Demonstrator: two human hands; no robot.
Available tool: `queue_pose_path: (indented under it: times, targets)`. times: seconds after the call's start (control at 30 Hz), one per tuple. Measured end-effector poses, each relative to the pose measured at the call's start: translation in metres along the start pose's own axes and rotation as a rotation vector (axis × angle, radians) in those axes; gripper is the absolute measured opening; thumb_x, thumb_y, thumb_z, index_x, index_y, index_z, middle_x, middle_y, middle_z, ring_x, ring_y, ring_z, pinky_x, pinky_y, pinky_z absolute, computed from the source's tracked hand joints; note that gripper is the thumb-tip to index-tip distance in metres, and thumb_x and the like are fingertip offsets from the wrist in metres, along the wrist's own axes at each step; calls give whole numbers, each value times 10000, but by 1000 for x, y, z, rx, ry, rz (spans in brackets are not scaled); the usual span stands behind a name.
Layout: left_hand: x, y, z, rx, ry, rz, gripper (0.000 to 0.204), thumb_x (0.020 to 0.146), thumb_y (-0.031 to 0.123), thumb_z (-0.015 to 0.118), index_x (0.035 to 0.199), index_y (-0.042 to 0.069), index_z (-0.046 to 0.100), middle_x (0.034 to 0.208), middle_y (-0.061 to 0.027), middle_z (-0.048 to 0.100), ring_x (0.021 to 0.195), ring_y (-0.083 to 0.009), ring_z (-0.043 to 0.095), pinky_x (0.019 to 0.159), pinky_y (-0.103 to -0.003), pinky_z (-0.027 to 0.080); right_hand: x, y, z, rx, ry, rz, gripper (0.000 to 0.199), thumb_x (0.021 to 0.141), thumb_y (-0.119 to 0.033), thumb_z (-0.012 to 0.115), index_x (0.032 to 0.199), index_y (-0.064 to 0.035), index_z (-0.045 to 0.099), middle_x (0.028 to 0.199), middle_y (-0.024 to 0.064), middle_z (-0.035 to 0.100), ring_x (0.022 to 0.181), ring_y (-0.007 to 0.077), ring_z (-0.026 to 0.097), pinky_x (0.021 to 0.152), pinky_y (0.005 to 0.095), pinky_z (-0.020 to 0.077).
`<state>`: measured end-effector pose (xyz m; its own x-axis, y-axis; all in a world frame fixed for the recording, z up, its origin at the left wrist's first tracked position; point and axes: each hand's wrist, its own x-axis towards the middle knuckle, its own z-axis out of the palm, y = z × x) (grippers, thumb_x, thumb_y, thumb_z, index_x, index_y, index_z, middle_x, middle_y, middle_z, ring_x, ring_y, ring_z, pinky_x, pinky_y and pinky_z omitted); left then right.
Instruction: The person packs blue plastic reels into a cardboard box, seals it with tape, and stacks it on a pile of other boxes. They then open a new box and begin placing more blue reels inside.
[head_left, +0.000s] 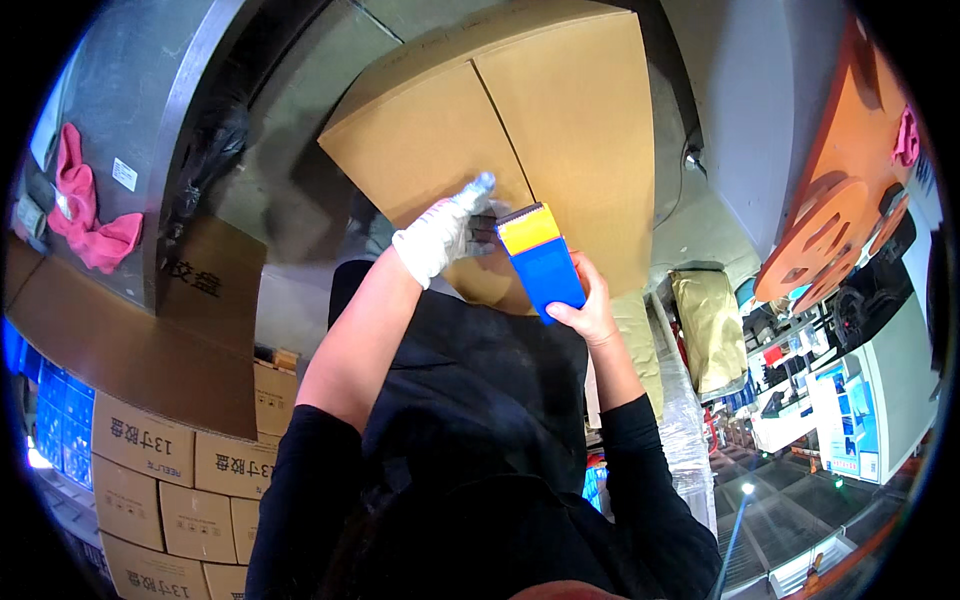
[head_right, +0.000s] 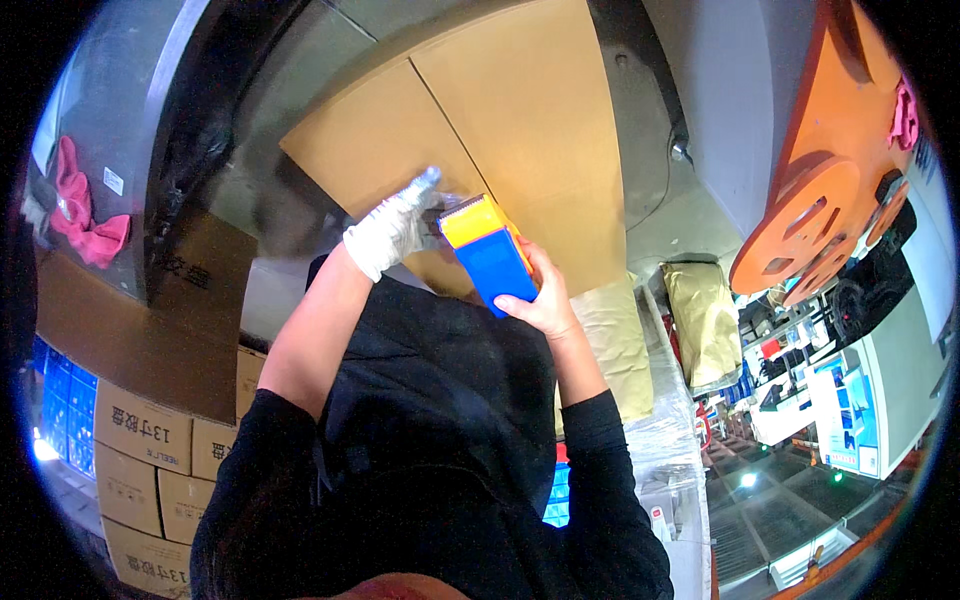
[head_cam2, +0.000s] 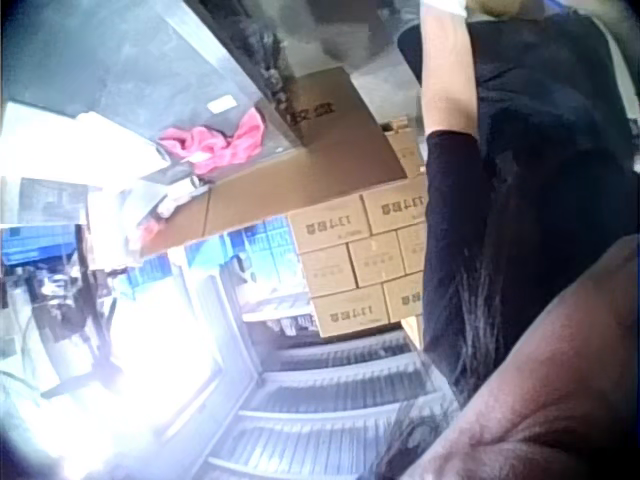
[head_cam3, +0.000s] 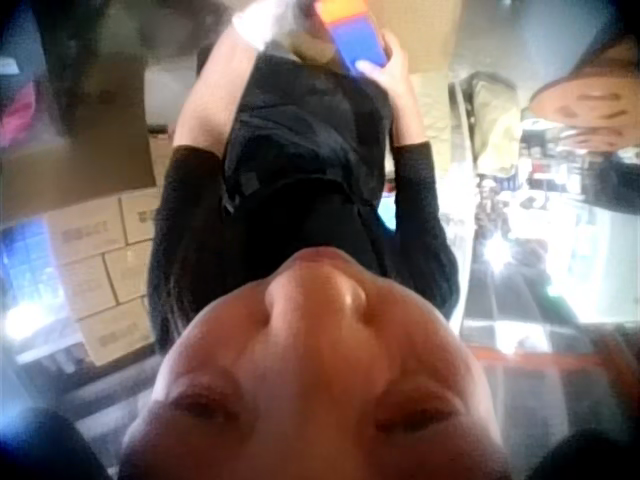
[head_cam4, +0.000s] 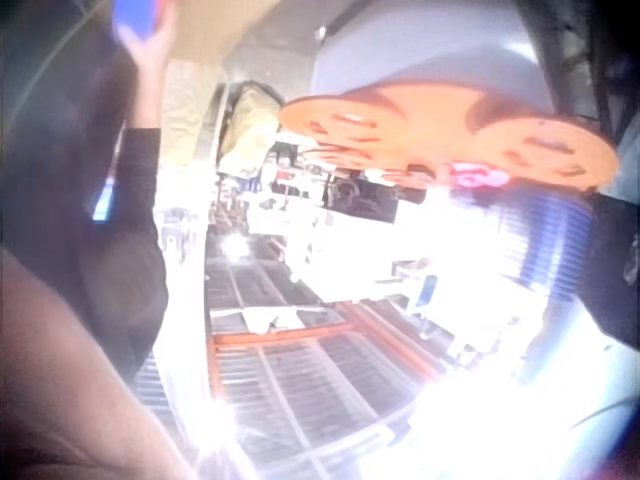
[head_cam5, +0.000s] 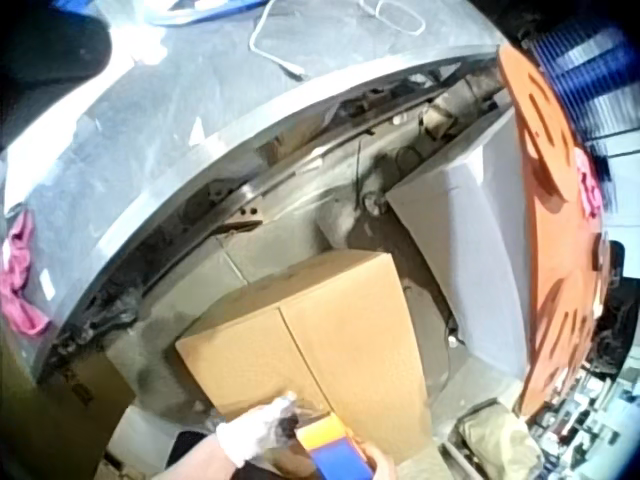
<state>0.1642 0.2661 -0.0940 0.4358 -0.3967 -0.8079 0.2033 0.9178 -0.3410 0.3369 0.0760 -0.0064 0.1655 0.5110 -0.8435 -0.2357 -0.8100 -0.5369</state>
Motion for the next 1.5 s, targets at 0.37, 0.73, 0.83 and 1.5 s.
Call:
queue_pose_path:
  times: [0.37,0.73,0.83,1.5]
  targets:
    - [-23,22,49,401,362,773,125,823,39,711,942,4,695,901,-89,706,830,-137,653,785,-270,519,-2,-38,-8,56,-63,70,846,578,-487,845,1197,5,542,1156,174,601,1137,270,565,978,384,425]
    - [-36,169,42,747,346,1205,177,833,151,727,966,34,725,828,1,695,741,-59,587,669,-206,449,39,-58,23,-56,94,-119,760,604,-471,840,1134,-7,555,963,119,646,924,218,631,827,352,494]
    - [-13,181,27,706,305,1090,156,877,162,682,971,43,716,873,-29,703,781,-97,610,732,-249,483,46,-66,20,20,75,-104,703,618,-432,843,1102,-4,564,960,89,642,917,170,618,813,318,493]
    - [11,156,55,587,-107,1043,167,920,186,621,937,19,618,913,-120,707,881,-181,670,852,-308,518,11,-74,-3,68,136,-79,774,613,-436,845,1169,-4,522,1030,60,600,958,164,574,869,311,451]
